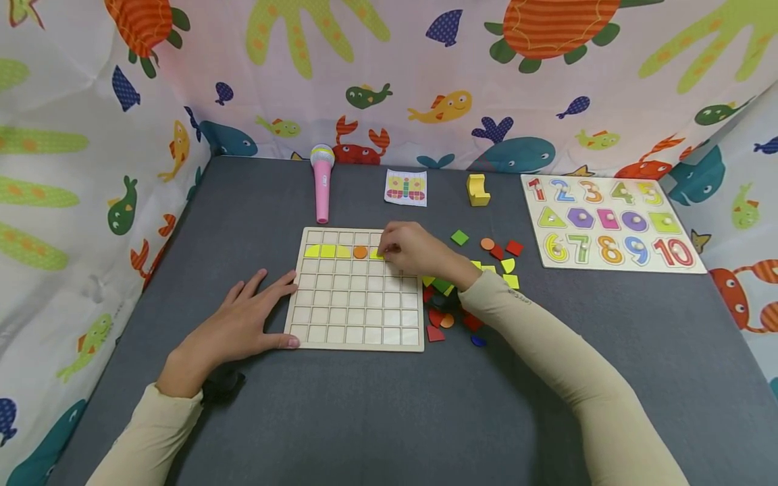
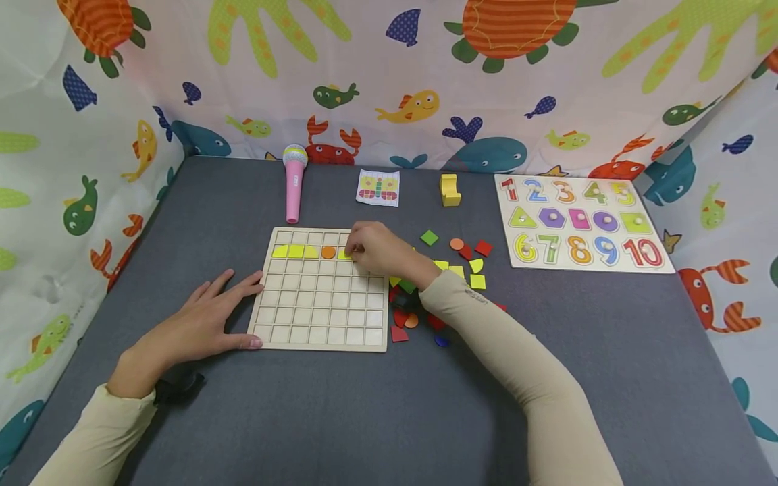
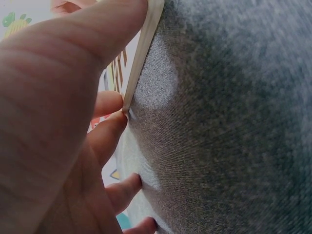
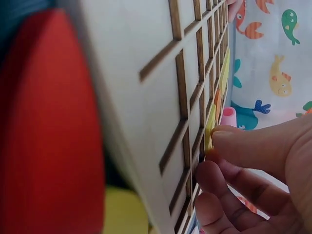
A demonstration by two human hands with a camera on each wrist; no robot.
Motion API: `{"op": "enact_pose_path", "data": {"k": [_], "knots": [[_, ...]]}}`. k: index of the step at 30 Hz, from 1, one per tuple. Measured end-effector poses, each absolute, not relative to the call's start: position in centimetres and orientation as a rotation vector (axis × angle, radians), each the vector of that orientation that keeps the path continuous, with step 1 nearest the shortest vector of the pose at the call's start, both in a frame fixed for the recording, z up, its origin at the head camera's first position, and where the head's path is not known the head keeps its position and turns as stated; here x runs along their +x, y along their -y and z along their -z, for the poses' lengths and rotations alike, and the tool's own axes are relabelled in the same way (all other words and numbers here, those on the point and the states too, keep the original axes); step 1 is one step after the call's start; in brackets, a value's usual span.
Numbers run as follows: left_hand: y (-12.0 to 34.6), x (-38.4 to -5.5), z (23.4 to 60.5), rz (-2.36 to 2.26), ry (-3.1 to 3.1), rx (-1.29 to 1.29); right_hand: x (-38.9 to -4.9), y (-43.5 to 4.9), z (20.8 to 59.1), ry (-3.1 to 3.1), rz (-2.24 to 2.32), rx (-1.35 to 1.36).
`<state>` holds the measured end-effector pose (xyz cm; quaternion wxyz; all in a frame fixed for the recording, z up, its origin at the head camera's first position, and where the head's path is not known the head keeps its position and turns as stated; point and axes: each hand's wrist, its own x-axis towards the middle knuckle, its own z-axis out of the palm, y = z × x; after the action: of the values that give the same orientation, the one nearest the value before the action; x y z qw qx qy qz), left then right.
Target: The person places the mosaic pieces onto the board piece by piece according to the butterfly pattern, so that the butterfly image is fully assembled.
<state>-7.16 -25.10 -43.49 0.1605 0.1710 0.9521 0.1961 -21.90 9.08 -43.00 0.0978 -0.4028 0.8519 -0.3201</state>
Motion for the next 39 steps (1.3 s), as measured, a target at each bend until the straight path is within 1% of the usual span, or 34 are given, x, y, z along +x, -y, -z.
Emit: {"op": "enact_pose_path", "data": {"k": [10, 19, 26, 32, 39], "knots": [[25.1, -7.2, 43.5, -0.552, -2.716, 0.483, -21.1, -11.6, 42.8, -2.560, 0.994, -1.196], [25.1, -7.2, 43.6, -0.551, -2.725, 0.487, -20.9, -15.6, 42.4, -2.607, 1.060, -0.969], [25.1, -7.2, 43.6, -0.566, -2.728, 0.491, -20.1, -18.4, 42.4, -2.622, 1.006, -0.887], [25.1, -7.2, 43.7, -0.563, -2.724, 0.478, -19.7, -19.7, 42.9, -2.643, 0.984, -0.890], [25.0, -7.2, 43.6, -0.561, -2.719, 0.475, -20.1, -19.9, 43.3, -2.674, 0.933, -0.894]]}}
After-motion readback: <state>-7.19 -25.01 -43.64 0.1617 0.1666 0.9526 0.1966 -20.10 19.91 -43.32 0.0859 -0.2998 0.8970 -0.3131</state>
